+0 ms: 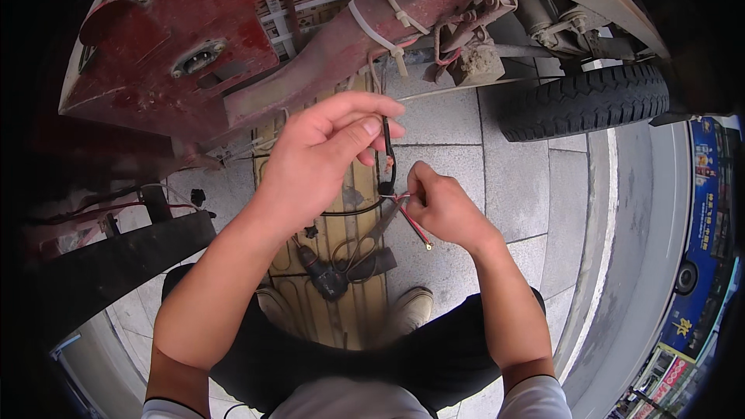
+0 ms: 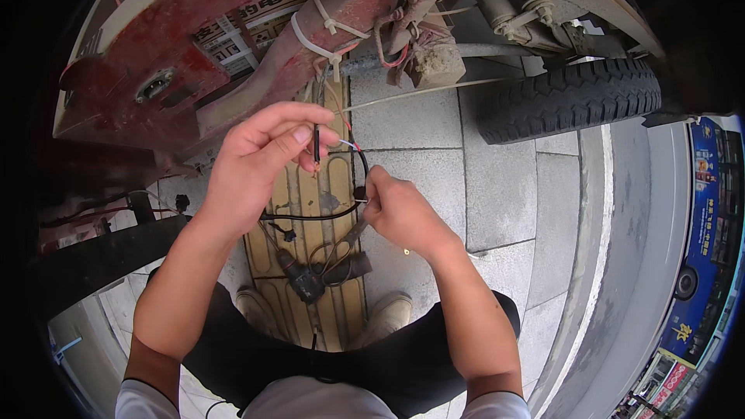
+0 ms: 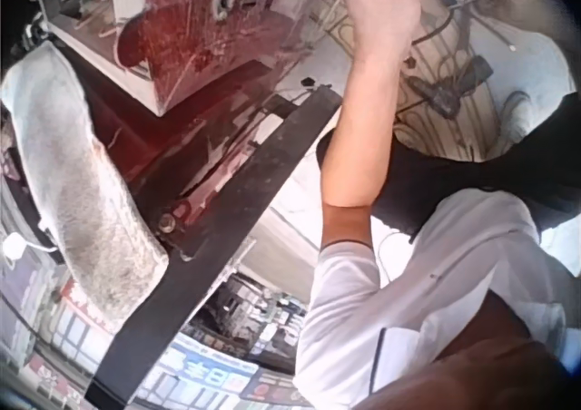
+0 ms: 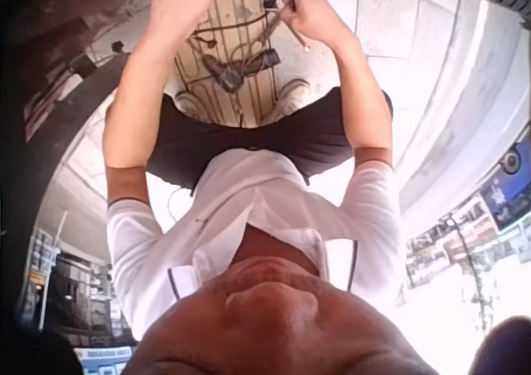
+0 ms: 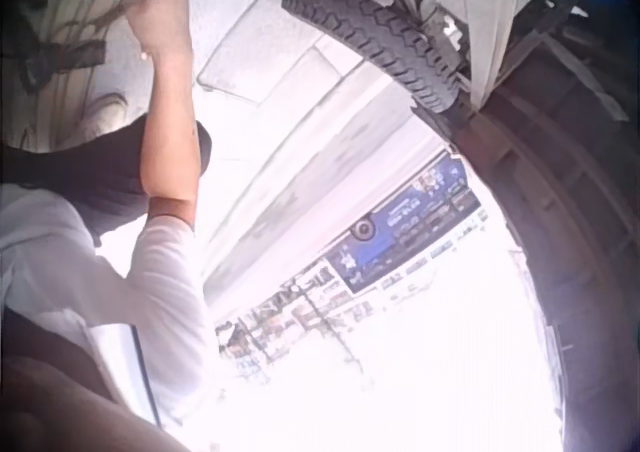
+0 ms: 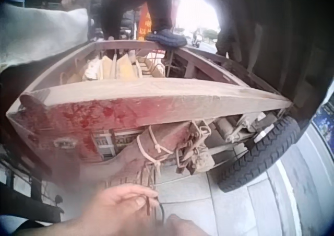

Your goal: The person strips the insulation from several wires using pliers, twists the exposed ends together, and wraps the connections with black electrical tape. The work is performed on the underside of a red vehicle frame.

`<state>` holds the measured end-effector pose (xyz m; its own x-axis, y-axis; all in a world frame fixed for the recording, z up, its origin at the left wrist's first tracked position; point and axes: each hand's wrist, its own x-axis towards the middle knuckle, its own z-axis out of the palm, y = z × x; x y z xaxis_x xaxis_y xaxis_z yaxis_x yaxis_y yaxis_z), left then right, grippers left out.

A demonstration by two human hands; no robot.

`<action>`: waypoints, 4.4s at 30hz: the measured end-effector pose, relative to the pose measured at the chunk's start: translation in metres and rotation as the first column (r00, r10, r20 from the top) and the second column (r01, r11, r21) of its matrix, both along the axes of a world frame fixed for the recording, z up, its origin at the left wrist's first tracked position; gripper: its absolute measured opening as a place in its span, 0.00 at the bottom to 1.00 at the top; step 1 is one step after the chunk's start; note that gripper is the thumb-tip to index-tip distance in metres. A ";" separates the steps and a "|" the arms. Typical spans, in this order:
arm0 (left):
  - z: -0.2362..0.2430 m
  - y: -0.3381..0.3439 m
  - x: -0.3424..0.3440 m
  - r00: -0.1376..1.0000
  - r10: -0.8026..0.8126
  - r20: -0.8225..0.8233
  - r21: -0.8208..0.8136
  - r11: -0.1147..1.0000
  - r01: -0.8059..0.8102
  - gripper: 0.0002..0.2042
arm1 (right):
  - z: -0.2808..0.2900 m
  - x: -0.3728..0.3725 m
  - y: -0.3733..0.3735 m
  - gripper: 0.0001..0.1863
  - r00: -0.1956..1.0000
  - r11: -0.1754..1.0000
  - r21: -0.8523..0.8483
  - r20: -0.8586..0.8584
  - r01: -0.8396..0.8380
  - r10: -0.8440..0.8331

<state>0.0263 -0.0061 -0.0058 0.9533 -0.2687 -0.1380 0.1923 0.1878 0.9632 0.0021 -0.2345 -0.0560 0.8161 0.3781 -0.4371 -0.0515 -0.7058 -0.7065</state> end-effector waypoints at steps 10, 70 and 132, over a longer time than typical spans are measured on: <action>0.008 -0.002 -0.003 0.857 -0.155 0.491 0.480 0.869 -0.118 0.21 | -0.052 -0.004 -0.077 0.12 0.993 0.878 -0.472 0.037 -0.079 0.110; 0.009 -0.035 0.018 0.977 0.118 0.178 0.014 0.992 -0.122 0.09 | 0.060 -0.037 -0.012 0.38 0.815 0.946 0.044 0.496 0.322 -0.300; 0.002 -0.034 0.011 0.907 0.118 0.403 0.205 0.955 -0.215 0.05 | 0.038 -0.029 -0.001 0.36 0.875 0.974 0.093 0.427 0.209 -0.228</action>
<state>0.0371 -0.0399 -0.0041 0.9728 -0.1062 0.2061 -0.2132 -0.0611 0.9751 -0.0270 -0.2352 -0.0181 0.9839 0.1785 -0.0096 0.1164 -0.6807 -0.7233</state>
